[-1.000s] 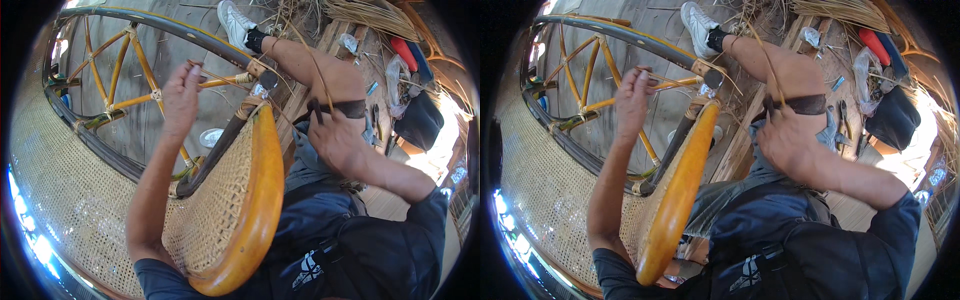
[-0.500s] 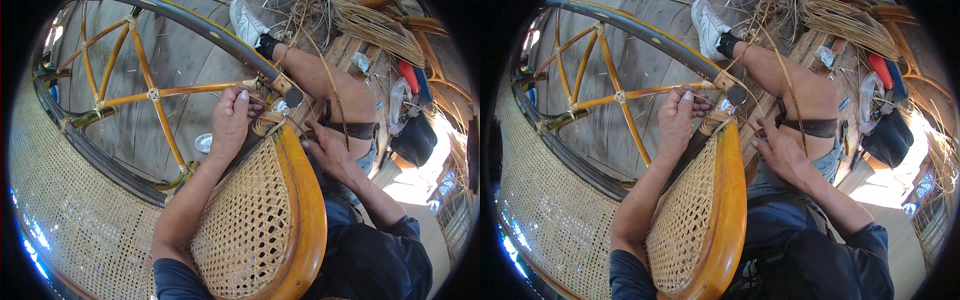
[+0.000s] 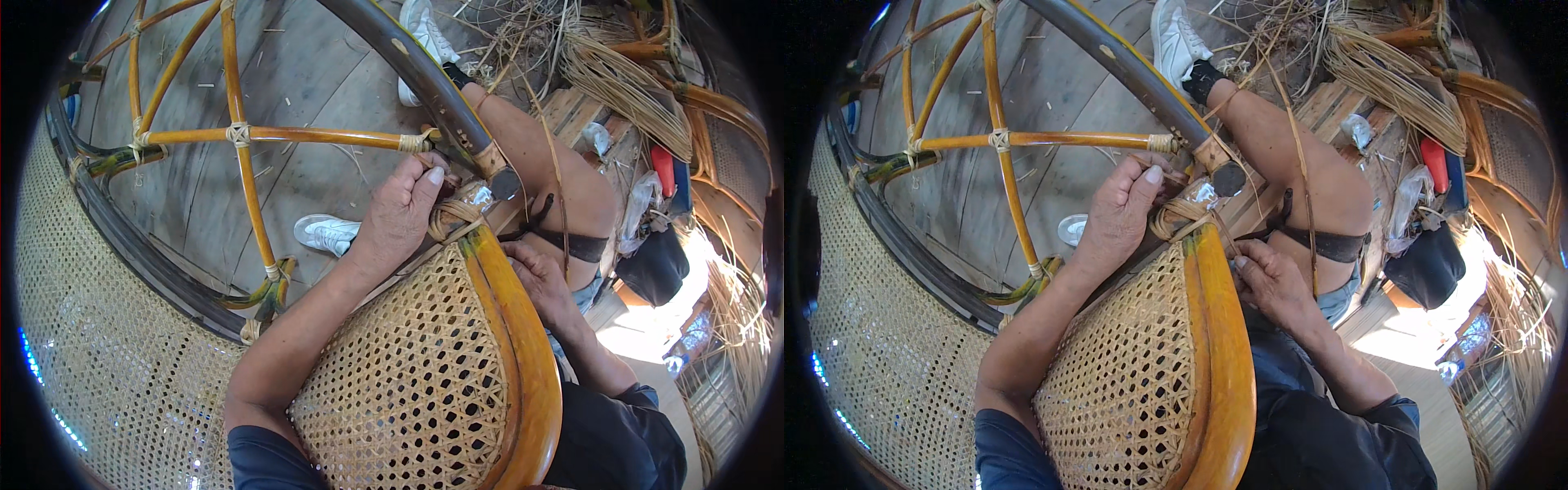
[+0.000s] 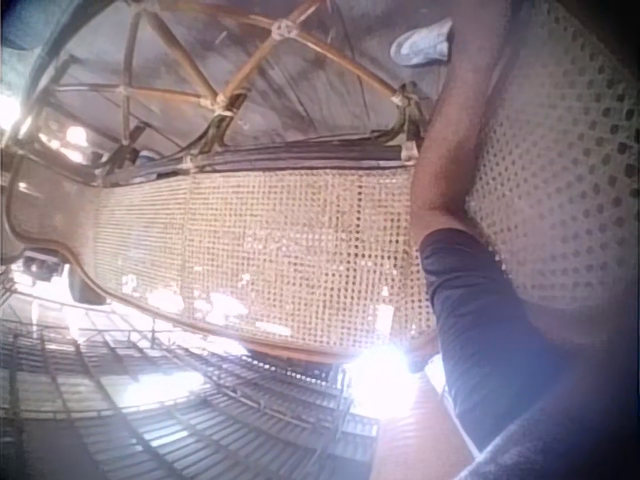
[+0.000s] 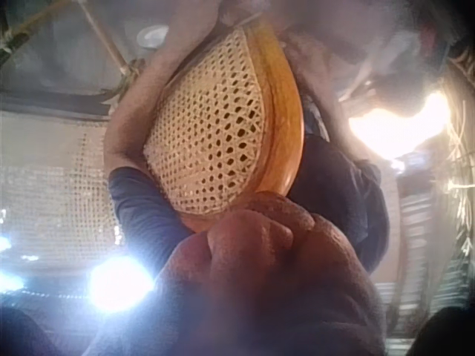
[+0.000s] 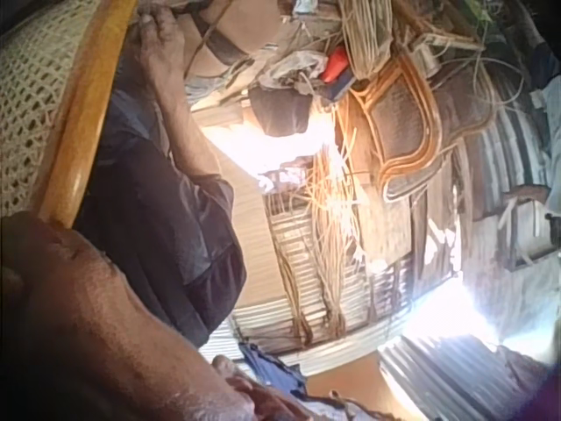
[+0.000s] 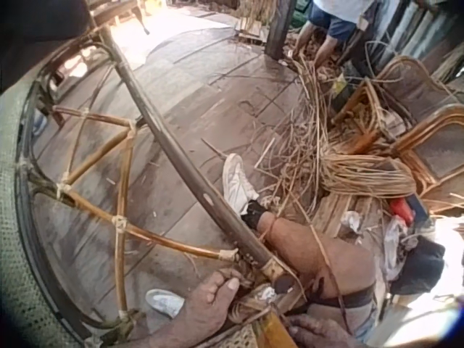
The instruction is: Repairing or weaving a rattan chair using traditional tools and materials.
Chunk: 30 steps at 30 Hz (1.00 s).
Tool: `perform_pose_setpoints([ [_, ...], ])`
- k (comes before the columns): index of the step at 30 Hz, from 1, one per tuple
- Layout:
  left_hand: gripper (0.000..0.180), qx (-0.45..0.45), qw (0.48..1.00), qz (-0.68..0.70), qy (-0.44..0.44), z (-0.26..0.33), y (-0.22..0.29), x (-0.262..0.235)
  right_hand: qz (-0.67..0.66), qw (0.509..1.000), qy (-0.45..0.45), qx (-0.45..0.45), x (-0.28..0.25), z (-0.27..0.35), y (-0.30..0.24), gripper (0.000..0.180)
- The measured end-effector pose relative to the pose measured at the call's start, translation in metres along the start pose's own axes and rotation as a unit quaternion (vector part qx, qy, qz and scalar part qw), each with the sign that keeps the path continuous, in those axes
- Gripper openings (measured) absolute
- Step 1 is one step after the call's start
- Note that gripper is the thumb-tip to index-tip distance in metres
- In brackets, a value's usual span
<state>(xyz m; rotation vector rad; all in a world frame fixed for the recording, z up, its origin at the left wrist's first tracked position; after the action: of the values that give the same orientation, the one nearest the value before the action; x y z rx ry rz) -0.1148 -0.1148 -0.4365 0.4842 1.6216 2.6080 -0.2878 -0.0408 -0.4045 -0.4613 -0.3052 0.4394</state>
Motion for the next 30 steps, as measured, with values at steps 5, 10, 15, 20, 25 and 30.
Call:
perform_pose_setpoints([
  [5, 0.016, -0.016, 1.000, 0.004, -0.012, 0.002, -0.008, -0.002, 0.115, 0.990, 0.048, -0.069, -0.003, 0.002, -0.018, 0.030],
  [10, 0.020, -0.110, 0.992, 0.057, -0.016, -0.004, -0.029, -0.003, 0.064, 0.995, 0.071, -0.033, -0.015, 0.002, -0.003, 0.029],
  [15, 0.020, -0.099, 0.992, 0.071, -0.016, -0.004, -0.018, 0.000, 0.115, 0.989, 0.092, -0.027, -0.019, 0.009, -0.010, 0.026],
  [20, 0.018, -0.071, 0.997, 0.012, 0.004, -0.005, -0.009, 0.001, 0.148, 0.962, 0.123, -0.196, -0.021, 0.018, -0.032, 0.026],
  [25, 0.018, -0.090, 0.995, 0.034, 0.019, -0.002, -0.011, 0.002, 0.089, 0.984, 0.066, -0.137, -0.018, 0.015, -0.043, 0.029],
  [30, 0.019, -0.065, 0.998, 0.007, 0.008, -0.001, -0.009, 0.002, 0.043, 0.988, 0.055, -0.135, -0.010, 0.016, -0.041, 0.030],
])
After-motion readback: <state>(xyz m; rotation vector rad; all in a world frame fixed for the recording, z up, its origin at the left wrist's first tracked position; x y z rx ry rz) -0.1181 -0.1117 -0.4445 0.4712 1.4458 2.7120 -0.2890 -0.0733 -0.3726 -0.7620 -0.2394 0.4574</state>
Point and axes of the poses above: each hand's wrist, its own z-axis away from the middle knuckle, its own x-axis out of the palm, y = z × x, the point moved 9 cm from there along -z, towards the middle knuckle, and after that the axes turned 10 degrees about -y, right-handed, at the moved point
